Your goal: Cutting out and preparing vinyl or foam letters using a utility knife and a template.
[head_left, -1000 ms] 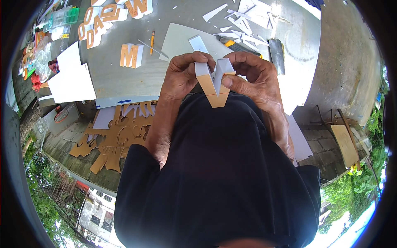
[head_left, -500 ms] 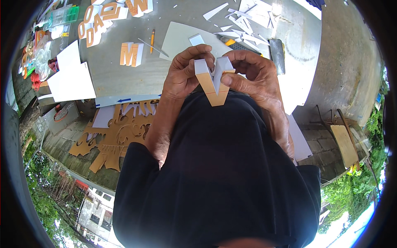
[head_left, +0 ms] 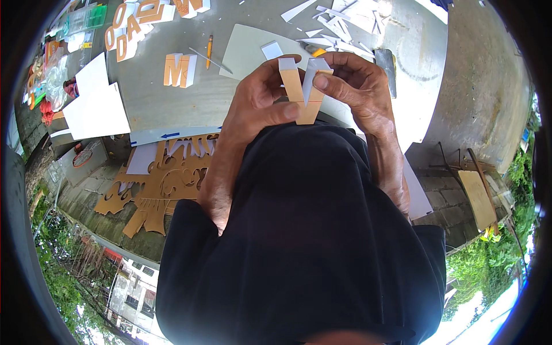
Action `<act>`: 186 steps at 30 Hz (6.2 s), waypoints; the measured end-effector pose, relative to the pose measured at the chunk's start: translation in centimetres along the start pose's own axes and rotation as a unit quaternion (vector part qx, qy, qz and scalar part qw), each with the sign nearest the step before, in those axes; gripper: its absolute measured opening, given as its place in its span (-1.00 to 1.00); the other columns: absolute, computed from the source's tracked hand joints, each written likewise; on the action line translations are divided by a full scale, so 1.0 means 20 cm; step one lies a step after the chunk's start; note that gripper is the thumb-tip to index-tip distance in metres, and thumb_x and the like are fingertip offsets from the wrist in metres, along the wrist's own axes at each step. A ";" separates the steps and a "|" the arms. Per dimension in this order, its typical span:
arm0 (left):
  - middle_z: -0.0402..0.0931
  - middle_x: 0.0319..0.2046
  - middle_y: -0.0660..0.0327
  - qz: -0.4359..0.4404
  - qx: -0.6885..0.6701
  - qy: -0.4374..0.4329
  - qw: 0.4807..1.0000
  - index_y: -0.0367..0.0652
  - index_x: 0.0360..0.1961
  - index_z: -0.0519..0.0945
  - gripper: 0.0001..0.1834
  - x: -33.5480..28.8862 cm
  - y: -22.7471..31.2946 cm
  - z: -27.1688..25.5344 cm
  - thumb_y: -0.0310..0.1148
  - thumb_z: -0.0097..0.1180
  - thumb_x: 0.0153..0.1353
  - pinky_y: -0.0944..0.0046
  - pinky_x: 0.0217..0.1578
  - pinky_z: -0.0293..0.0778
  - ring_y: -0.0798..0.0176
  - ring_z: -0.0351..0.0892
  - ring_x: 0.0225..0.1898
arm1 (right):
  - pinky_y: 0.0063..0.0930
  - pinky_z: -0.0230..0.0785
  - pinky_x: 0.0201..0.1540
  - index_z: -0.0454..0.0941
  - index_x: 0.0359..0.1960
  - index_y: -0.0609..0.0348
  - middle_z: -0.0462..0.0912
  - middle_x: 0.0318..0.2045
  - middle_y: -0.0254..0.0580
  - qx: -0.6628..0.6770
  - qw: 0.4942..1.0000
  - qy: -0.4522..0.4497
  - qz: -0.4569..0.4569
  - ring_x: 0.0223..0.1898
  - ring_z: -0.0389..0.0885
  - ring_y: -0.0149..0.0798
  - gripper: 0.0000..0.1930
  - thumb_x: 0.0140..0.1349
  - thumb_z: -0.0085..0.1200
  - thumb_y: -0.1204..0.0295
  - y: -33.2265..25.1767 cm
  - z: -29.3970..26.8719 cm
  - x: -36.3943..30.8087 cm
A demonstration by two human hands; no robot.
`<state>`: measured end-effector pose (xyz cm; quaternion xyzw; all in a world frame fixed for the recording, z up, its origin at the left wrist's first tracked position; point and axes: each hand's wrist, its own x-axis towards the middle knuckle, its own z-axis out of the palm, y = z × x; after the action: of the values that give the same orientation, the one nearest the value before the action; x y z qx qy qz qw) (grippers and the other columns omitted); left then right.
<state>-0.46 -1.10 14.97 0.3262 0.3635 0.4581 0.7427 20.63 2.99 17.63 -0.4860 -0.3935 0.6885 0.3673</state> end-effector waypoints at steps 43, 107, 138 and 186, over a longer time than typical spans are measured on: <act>0.63 0.01 0.03 0.057 -0.217 0.047 0.973 -0.47 0.23 0.40 -0.36 0.08 -0.13 -0.13 -0.42 0.38 0.19 0.06 0.14 0.61 0.13 0.70 0.04 | -0.53 0.54 -0.24 0.69 -0.04 0.27 0.74 -0.35 -0.22 0.000 0.997 -0.076 0.011 -0.37 0.64 -0.46 -0.76 0.43 0.19 0.35 0.12 -0.02 -0.09; 0.68 -0.13 0.09 -0.143 0.198 -0.099 0.965 -0.37 0.41 0.32 0.11 0.23 0.03 -0.11 -0.38 0.66 -0.21 0.24 0.05 0.57 0.23 0.68 -0.04 | -0.34 0.06 -0.54 0.61 -0.66 0.22 0.43 -0.72 -0.34 -0.335 0.920 -0.201 -0.008 -0.61 0.34 -0.40 -0.64 -0.10 0.43 0.17 0.06 -0.10 0.29; 0.58 -0.02 -0.03 -0.050 -0.050 0.171 0.983 -0.55 0.10 0.51 -0.44 0.00 -0.25 -0.25 -0.51 0.41 0.11 0.14 -0.03 0.67 0.12 0.67 -0.04 | -0.46 0.45 -0.41 0.70 -0.13 0.29 0.74 -0.37 -0.21 -0.199 0.978 -0.051 0.041 -0.44 0.60 -0.41 -0.69 0.38 0.10 0.26 0.25 -0.20 0.09; 0.68 -0.12 0.06 0.078 0.200 0.110 0.971 -0.32 0.10 0.57 -0.34 -0.01 -0.04 0.00 -0.48 0.59 -0.07 0.25 -0.01 0.62 0.23 0.71 -0.06 | -0.13 0.57 0.14 0.52 0.17 0.12 0.58 0.15 -0.08 -0.312 0.929 -0.050 -0.192 0.15 0.61 0.07 -0.34 -0.03 0.52 0.43 0.15 0.01 -0.10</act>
<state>-0.15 -1.52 14.39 0.4429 0.5004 0.4659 0.5800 20.58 -0.08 15.72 -0.4564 -0.6921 0.4706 0.3020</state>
